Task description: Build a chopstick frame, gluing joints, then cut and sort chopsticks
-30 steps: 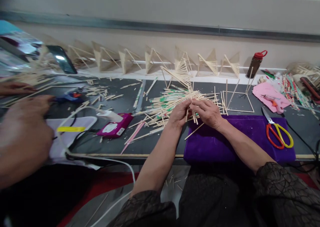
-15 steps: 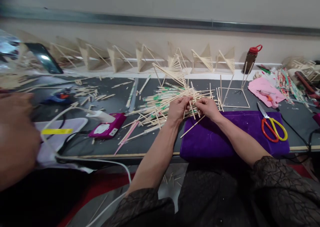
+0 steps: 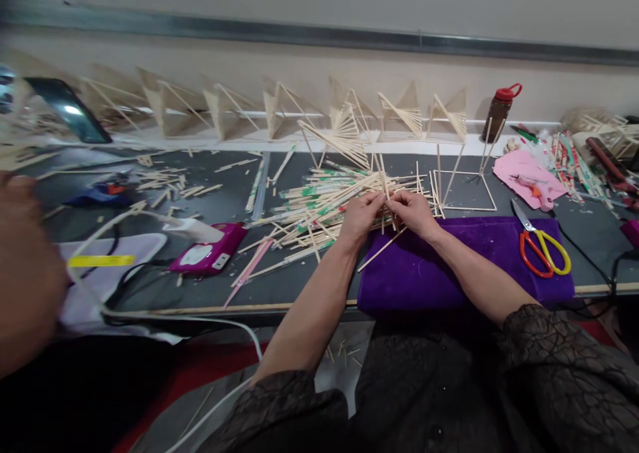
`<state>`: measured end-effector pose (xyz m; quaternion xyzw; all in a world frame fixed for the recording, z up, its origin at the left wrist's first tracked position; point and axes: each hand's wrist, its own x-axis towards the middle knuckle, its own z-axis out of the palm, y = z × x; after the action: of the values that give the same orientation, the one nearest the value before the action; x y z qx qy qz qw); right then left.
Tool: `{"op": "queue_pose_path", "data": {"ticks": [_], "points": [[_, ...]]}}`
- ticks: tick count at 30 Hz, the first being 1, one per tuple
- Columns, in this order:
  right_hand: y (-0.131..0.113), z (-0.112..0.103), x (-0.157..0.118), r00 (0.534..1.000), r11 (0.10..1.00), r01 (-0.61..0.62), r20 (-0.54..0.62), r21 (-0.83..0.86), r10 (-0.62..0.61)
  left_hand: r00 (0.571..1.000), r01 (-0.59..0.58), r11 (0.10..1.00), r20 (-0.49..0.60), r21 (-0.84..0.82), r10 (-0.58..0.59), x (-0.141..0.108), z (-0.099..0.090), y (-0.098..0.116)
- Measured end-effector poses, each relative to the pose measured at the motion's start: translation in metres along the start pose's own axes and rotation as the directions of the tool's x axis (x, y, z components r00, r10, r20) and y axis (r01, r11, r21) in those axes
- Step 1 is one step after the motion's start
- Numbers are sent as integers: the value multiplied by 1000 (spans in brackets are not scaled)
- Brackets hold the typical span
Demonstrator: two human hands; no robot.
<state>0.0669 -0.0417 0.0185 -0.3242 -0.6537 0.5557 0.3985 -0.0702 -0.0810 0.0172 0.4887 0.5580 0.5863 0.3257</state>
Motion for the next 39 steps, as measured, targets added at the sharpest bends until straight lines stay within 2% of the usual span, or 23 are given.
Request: {"op": "queue_pose_path", "data": {"ticks": [2,4,8,11,15,23,29,39], "points": [[2,-2,2,1000,1000,-6,7,-13,6,994,-94,986,-37,137,100,1,-1,0],[4,-4,3,1000,1000,-9,9,-8,9,992,-95,983,-66,160,106,2,-2,1],[8,-4,5,1000,1000,-24,11,16,24,995,54,998,-82,-24,-56,-1,-5,8],[8,-3,4,1000,1000,-28,10,5,28,985,157,967,-41,-201,-168,-3,-6,14],[2,-2,1,999,998,-12,46,-56,14,968,249,927,34,-281,-250,-4,-6,21],[-7,-3,-2,993,998,0,118,-57,6,946,324,895,110,-306,-305,-5,-6,22],[-9,-5,-2,981,997,-62,182,-37,67,941,338,893,85,-297,-328,-5,-6,22],[-6,-5,-3,979,995,-30,200,-95,48,940,336,877,72,-344,-332,-3,-8,18]]}}
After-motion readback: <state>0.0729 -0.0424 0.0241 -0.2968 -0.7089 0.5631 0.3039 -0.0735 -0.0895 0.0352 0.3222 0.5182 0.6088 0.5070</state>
